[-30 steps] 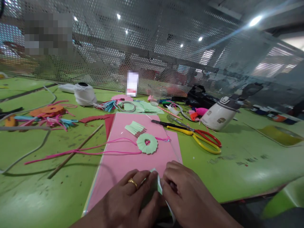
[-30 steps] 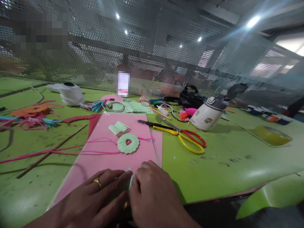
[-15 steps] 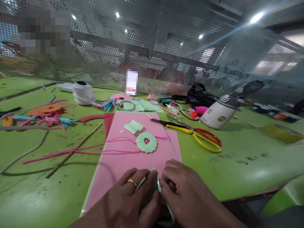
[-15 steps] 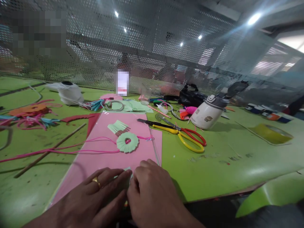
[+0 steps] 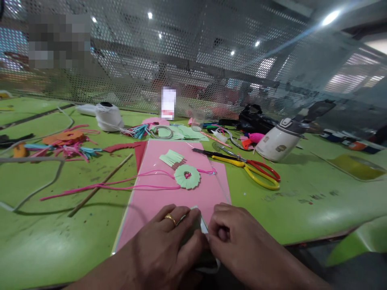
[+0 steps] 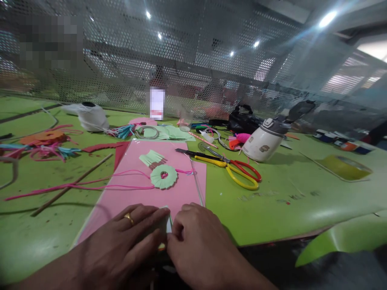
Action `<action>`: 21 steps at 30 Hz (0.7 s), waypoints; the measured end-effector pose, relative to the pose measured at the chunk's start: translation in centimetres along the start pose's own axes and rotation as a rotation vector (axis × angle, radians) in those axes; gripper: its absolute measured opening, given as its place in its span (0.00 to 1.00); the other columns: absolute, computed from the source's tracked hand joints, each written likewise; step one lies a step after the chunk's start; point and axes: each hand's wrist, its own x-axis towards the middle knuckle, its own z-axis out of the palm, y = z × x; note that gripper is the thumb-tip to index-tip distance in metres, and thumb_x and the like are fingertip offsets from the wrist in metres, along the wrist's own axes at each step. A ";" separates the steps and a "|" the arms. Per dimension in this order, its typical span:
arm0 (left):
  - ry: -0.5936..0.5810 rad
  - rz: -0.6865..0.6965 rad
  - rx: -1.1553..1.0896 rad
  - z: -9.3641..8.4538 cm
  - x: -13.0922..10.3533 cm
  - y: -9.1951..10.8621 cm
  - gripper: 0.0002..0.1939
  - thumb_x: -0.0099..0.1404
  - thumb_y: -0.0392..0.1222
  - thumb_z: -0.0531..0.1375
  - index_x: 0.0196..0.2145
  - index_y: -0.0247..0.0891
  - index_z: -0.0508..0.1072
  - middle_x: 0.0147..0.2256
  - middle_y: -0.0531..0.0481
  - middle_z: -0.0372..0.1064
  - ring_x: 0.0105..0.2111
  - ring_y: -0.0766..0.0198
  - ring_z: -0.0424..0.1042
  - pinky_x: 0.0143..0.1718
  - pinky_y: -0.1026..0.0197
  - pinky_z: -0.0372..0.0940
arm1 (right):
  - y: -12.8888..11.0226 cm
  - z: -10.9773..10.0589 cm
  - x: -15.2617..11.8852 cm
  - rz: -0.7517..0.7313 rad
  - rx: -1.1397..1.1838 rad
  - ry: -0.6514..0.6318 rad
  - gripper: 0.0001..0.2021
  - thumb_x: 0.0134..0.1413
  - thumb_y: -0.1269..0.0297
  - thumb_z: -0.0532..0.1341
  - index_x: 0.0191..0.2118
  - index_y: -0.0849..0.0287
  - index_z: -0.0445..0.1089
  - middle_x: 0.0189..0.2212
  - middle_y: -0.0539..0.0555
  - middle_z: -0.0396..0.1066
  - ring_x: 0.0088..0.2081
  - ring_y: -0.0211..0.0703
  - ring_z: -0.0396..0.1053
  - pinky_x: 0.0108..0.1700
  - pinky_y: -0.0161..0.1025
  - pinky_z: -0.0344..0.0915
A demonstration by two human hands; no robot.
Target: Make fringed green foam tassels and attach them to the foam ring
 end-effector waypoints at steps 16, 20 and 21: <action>0.099 0.044 -0.091 0.7 -0.1 -0.4 0.22 0.57 0.38 0.58 0.49 0.29 0.64 0.48 0.34 0.67 0.47 0.49 0.67 0.47 0.44 0.65 | 0.4 -0.7 -0.8 0.035 -0.042 -0.051 0.08 0.50 0.71 0.56 0.22 0.58 0.64 0.21 0.49 0.67 0.23 0.36 0.60 0.24 0.34 0.48; 0.073 0.056 -0.093 0.4 0.0 -0.3 0.24 0.58 0.38 0.57 0.51 0.26 0.61 0.49 0.32 0.66 0.48 0.47 0.66 0.46 0.42 0.64 | 0.6 -0.4 -1.1 0.011 -0.059 -0.049 0.10 0.51 0.70 0.56 0.21 0.58 0.63 0.20 0.48 0.66 0.23 0.36 0.59 0.24 0.34 0.47; 0.063 0.053 -0.096 0.3 0.1 -0.3 0.25 0.58 0.37 0.57 0.52 0.25 0.60 0.49 0.33 0.66 0.48 0.47 0.66 0.46 0.42 0.64 | 0.6 -0.4 -1.2 0.015 -0.056 -0.055 0.10 0.51 0.69 0.56 0.21 0.58 0.63 0.20 0.48 0.66 0.23 0.36 0.59 0.24 0.34 0.47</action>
